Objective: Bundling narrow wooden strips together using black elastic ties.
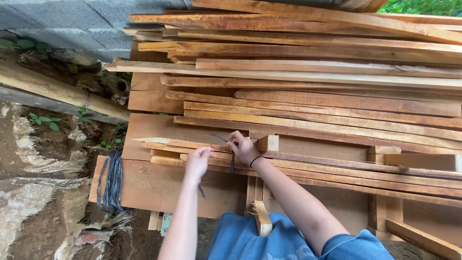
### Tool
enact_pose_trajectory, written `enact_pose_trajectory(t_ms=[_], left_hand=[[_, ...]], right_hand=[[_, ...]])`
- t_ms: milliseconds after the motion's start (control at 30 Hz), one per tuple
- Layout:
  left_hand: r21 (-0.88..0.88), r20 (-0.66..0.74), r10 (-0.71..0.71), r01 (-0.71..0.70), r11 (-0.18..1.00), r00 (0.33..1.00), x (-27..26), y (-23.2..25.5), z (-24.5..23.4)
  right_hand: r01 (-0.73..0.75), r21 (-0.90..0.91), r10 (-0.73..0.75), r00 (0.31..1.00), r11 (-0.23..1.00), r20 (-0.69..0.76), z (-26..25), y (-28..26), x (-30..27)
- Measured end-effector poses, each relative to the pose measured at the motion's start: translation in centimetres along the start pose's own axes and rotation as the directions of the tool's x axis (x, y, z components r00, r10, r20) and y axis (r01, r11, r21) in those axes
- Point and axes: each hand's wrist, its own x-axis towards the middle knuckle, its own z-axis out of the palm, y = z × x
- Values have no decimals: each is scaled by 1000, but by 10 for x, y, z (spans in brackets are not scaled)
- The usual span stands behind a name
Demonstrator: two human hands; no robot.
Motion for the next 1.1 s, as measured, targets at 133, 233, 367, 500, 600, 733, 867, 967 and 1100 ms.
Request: enact_pose_trajectory(t_ms=[133,233,367,500,600,733,867,967,1100], left_hand=[[384,37,128,-132,914,991,38,24,-18],[645,36,316,-264,717,948,82,17,4],[730,-90,705,-435,527,703,83,32,38],[627,-262,819,-554,547,511,67,-13,60],[535,68,509,-462,707,858,62,-52,72],[502,77,504,-470,726,860,88,-84,79],[403,-70,587,-515,756,807,54,-71,54],[358,-59,424,-377,854,904,42,-77,53],[182,32,177,-180,967,984,57,-64,62]], right_hand=[[-18,79,16,999,997,31,0,3,2],[2,44,-5,998,999,60,-4,6,0],[-63,98,55,995,993,88,-4,11,3],[-29,124,22,998,992,58,3,20,6],[-2,50,-2,997,999,73,-6,5,5],[-41,79,35,997,996,75,-4,10,6],[-145,231,127,988,962,90,2,23,10],[-168,219,150,984,961,99,-1,19,7],[-179,183,157,979,967,128,-4,17,5]])
